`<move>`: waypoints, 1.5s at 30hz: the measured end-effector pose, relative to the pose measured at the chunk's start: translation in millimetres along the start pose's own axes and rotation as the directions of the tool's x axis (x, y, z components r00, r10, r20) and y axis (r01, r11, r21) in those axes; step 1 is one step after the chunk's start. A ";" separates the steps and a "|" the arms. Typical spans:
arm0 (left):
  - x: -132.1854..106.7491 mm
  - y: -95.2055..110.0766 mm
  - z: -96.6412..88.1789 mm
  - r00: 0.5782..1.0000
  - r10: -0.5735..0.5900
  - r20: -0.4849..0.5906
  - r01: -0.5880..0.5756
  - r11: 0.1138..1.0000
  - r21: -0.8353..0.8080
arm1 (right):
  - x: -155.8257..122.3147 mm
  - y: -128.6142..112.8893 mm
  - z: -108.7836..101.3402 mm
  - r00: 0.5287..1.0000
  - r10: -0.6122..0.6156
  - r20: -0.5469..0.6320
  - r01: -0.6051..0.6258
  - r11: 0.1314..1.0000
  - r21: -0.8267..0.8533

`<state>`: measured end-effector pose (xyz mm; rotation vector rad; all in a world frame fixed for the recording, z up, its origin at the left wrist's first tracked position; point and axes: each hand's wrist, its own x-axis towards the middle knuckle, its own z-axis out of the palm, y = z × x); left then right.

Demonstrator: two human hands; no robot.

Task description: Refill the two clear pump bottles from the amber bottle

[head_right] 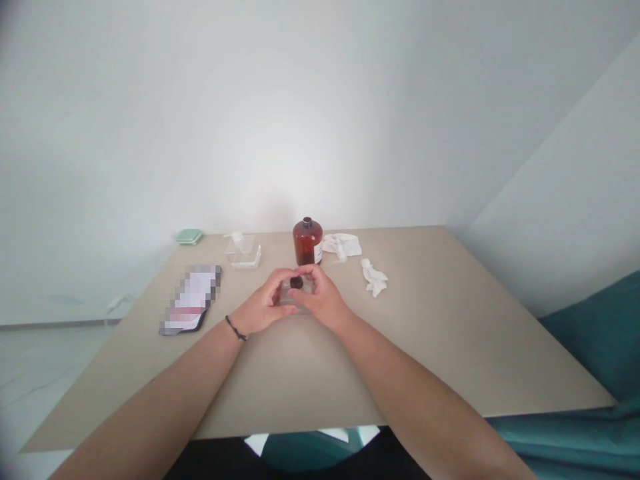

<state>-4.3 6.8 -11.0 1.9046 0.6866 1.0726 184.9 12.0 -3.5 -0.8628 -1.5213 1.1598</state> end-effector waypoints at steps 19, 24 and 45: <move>-1.0 -2.5 4.1 0.995 -0.095 -0.030 0.090 0.986 -0.143 | 0.9 0.2 -3.5 0.999 -0.044 0.011 0.045 0.994 -0.099; -1.1 -4.9 5.0 0.993 -0.106 -0.044 0.097 0.980 -0.172 | 3.0 -8.7 -4.1 0.996 -0.083 -0.016 0.081 0.992 -0.101; -0.3 -2.7 5.8 0.991 -0.133 -0.005 0.130 0.975 -0.180 | 19.1 -21.7 -84.1 0.970 0.182 -0.164 -0.198 0.186 -0.962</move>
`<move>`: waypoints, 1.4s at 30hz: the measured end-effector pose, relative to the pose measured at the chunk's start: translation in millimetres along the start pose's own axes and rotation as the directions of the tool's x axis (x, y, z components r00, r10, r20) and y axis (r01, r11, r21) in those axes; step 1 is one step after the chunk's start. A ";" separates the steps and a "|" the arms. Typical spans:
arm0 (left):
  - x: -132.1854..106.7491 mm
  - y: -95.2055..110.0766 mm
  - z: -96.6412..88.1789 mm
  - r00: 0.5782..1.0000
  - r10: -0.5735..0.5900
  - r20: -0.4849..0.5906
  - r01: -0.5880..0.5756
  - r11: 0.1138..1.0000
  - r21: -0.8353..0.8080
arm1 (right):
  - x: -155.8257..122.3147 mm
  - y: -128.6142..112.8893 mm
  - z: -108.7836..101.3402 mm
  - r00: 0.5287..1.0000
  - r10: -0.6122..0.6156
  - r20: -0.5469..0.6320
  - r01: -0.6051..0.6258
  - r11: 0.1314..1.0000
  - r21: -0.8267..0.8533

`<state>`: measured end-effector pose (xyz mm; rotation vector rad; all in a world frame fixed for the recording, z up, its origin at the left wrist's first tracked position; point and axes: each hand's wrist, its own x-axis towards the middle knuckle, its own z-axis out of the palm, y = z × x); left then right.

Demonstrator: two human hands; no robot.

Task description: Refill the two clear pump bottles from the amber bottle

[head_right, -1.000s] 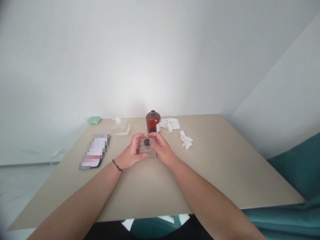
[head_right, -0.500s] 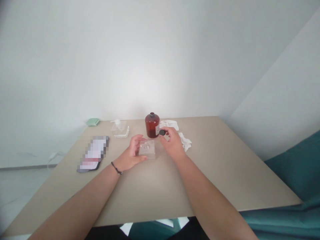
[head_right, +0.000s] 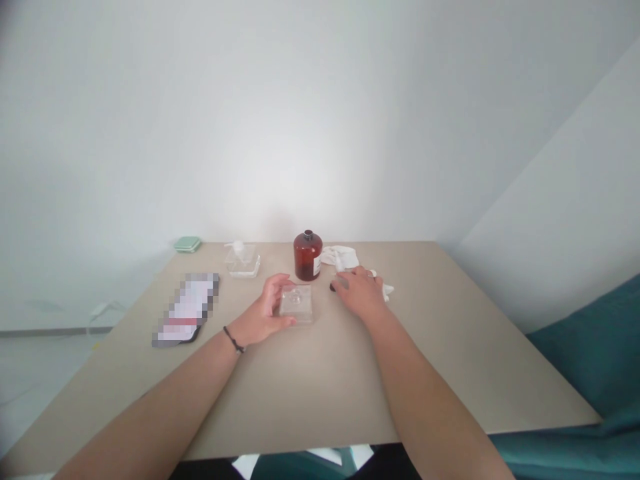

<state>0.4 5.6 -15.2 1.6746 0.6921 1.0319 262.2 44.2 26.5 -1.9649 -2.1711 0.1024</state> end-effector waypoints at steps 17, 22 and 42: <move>0.9 1.6 -0.9 0.998 -0.064 0.005 0.064 0.997 0.047 | 35.5 18.5 -35.5 0.933 -0.072 -0.352 0.131 0.980 0.148; 1.2 0.6 -1.5 0.998 -0.063 0.010 0.063 0.997 0.046 | -7.3 -20.1 -27.0 0.916 0.136 -0.377 0.268 0.492 0.828; -2.5 0.7 -1.5 0.996 0.082 -0.019 -0.077 0.979 0.186 | -27.2 -80.0 11.7 0.925 -0.263 -0.276 0.379 0.560 0.737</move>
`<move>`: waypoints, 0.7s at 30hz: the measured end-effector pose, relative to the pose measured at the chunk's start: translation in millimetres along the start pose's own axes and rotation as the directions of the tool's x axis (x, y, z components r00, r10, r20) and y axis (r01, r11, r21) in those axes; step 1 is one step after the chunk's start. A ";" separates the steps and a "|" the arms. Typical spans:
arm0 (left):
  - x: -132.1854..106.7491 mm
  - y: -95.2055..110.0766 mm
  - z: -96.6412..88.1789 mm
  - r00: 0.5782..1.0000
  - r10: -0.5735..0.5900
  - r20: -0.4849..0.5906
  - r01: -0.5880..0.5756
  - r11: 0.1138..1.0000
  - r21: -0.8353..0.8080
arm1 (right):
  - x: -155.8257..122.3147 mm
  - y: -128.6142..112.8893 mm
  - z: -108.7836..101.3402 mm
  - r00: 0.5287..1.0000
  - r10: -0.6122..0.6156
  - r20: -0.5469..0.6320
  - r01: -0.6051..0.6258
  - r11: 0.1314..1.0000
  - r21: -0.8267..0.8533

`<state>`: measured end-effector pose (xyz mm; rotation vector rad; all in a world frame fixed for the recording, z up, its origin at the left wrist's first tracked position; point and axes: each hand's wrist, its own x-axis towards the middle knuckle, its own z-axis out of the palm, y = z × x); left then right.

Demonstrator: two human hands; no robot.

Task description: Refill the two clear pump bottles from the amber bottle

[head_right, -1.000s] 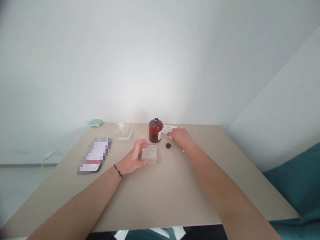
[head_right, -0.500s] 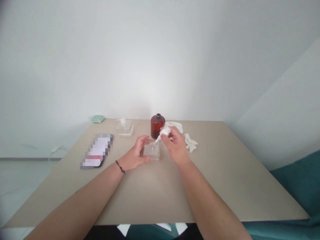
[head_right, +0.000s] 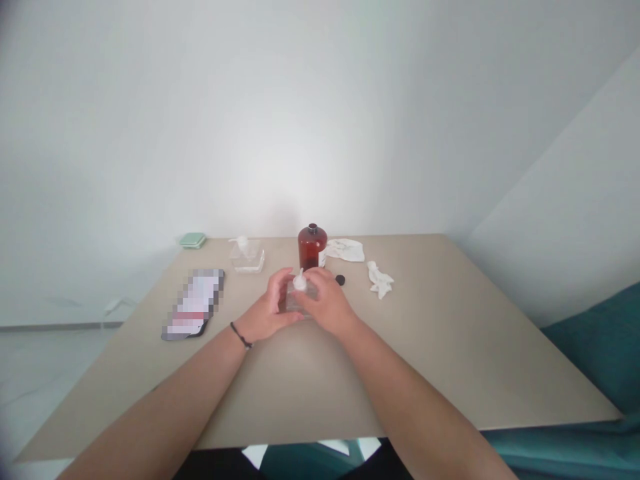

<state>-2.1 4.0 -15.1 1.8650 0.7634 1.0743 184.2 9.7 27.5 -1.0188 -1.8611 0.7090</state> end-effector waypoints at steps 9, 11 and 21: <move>2.5 11.8 -4.8 0.995 0.077 0.061 -0.086 0.980 0.179 | -12.0 21.8 10.3 0.994 0.103 0.020 -0.104 0.939 0.328; 3.3 11.8 -5.3 0.992 0.107 0.065 -0.118 0.971 0.207 | -12.5 24.2 10.8 0.994 0.108 0.032 -0.112 0.921 0.372; 2.2 11.1 -6.3 0.986 0.150 0.068 -0.164 0.941 0.296 | -11.5 24.5 16.4 0.992 0.129 -0.004 -0.114 0.894 0.433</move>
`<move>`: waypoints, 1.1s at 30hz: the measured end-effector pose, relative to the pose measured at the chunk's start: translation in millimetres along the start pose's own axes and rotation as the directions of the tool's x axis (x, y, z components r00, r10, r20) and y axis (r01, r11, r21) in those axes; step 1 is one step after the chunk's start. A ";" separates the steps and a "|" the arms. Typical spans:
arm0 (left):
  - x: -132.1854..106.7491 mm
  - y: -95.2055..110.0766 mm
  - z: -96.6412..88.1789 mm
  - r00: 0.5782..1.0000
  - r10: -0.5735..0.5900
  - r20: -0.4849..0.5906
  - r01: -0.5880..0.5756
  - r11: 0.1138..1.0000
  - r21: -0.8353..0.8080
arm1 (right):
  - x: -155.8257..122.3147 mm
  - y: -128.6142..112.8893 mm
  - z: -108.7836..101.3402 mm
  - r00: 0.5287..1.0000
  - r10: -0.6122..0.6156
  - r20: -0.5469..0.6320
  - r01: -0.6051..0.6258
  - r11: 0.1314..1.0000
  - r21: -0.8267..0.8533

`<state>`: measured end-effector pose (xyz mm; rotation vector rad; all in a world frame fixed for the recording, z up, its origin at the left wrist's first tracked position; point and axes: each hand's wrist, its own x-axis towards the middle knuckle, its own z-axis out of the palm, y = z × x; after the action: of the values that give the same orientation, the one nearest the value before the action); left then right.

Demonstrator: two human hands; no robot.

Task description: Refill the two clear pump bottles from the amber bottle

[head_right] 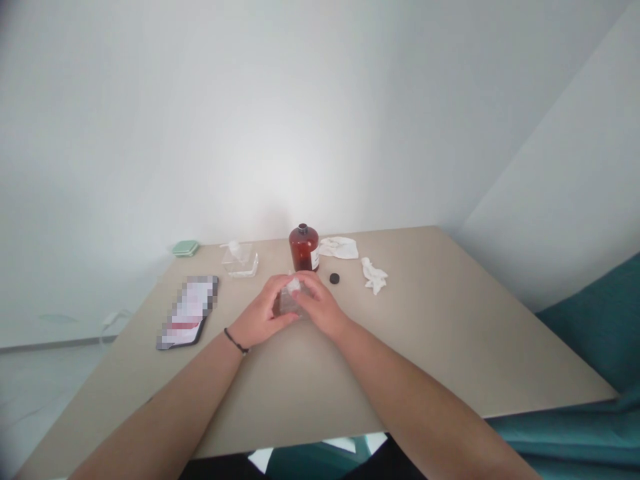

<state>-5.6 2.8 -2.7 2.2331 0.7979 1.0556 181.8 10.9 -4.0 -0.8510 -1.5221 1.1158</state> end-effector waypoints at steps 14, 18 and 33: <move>1.5 1.8 0.1 0.999 -0.041 0.015 0.041 0.999 -0.016 | -1.1 2.9 -2.1 0.999 0.047 0.010 -0.047 0.999 0.024; 1.8 2.7 0.0 0.999 -0.050 0.022 0.050 0.999 -0.021 | -2.7 3.7 -2.2 0.997 0.066 0.031 -0.068 0.996 0.061; 1.0 4.0 -0.4 0.998 -0.059 0.034 0.060 0.997 -0.039 | -3.5 2.6 -5.8 0.999 0.042 0.016 -0.043 0.998 0.036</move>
<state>-4.3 0.9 0.7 2.1738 0.8171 0.9956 188.1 9.8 -7.3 -0.8552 -1.4983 1.1804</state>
